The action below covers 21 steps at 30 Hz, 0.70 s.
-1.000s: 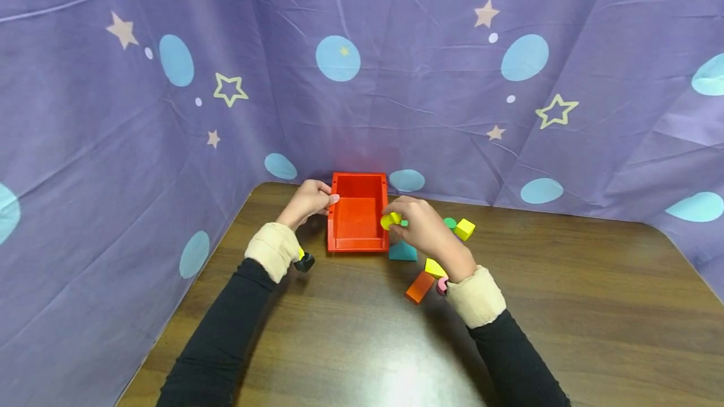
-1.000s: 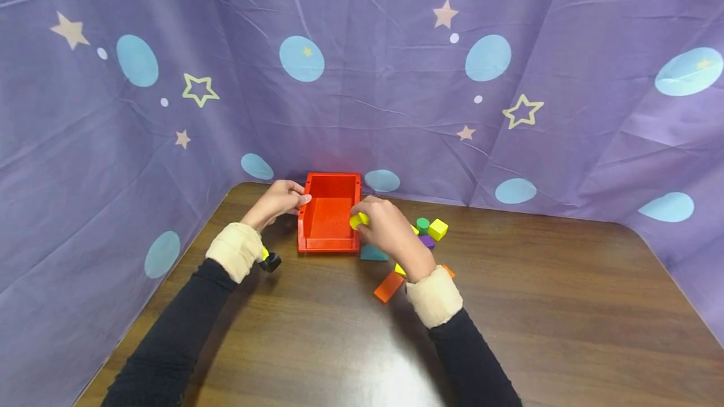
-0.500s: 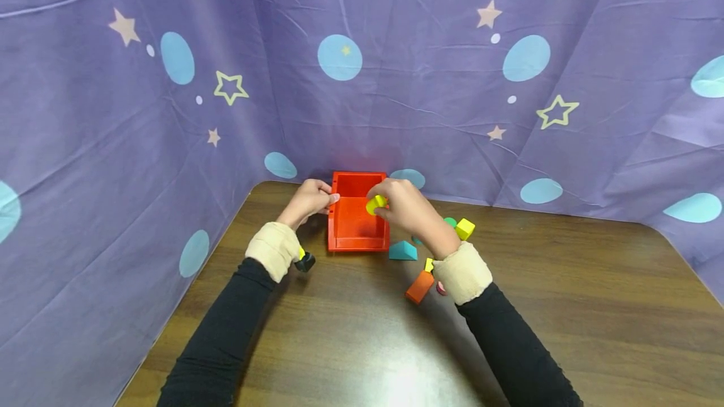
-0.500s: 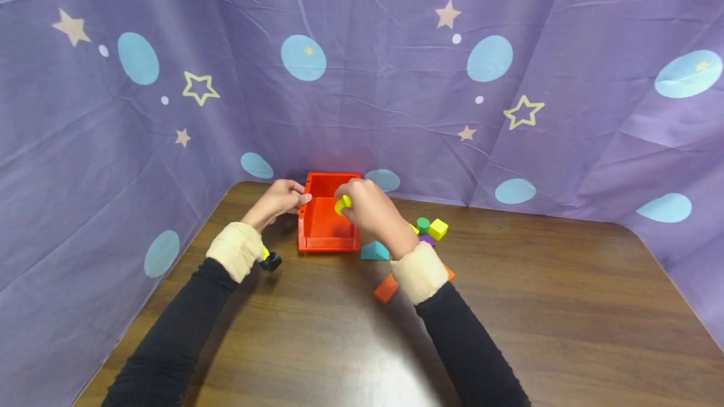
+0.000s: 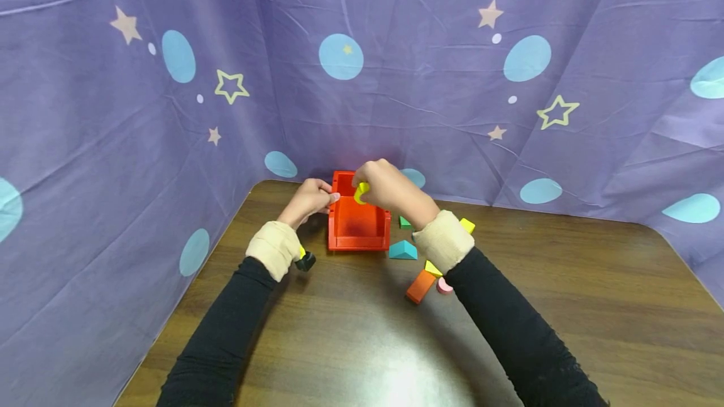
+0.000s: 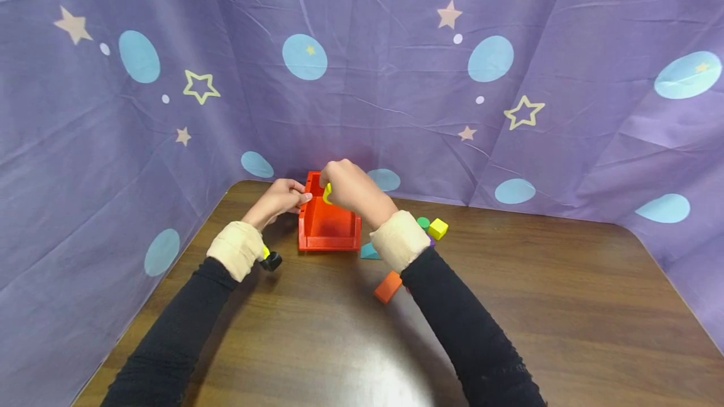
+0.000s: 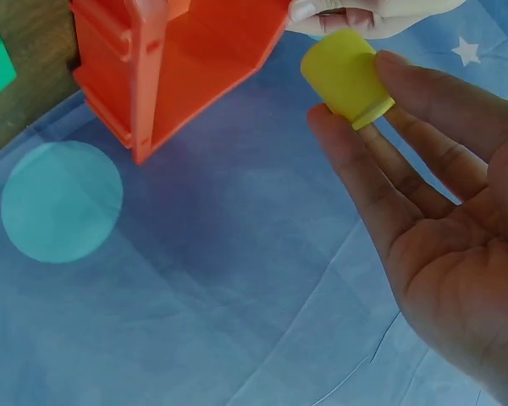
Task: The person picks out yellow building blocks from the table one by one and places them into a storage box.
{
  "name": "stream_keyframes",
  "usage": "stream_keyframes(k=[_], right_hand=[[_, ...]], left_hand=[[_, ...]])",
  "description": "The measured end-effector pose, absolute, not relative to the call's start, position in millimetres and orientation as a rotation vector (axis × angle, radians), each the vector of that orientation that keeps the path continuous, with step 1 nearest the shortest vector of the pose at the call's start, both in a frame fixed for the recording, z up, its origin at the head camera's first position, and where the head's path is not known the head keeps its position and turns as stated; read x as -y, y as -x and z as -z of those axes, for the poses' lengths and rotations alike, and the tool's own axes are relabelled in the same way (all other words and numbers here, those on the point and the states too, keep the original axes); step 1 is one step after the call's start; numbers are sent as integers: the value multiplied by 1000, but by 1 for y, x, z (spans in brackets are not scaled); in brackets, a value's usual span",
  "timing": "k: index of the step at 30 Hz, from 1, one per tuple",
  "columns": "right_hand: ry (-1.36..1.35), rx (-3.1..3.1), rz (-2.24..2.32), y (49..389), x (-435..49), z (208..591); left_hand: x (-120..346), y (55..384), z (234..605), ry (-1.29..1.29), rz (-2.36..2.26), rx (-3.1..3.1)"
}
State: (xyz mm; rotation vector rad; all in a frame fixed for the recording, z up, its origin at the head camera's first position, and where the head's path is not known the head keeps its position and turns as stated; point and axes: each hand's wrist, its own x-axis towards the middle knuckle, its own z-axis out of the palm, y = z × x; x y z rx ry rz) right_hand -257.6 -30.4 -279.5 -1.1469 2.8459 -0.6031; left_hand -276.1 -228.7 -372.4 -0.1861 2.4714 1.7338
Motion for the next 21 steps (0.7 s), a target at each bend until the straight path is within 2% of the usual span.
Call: stream_keyframes(k=[10,21], right_hand=[[1086,-2865,414,270,45,269],[1002,-2863,377,290,58,283]], left_hand=[[229,276,373,184,-1727,-2480],[229,274,372,173,-1702,-2516]])
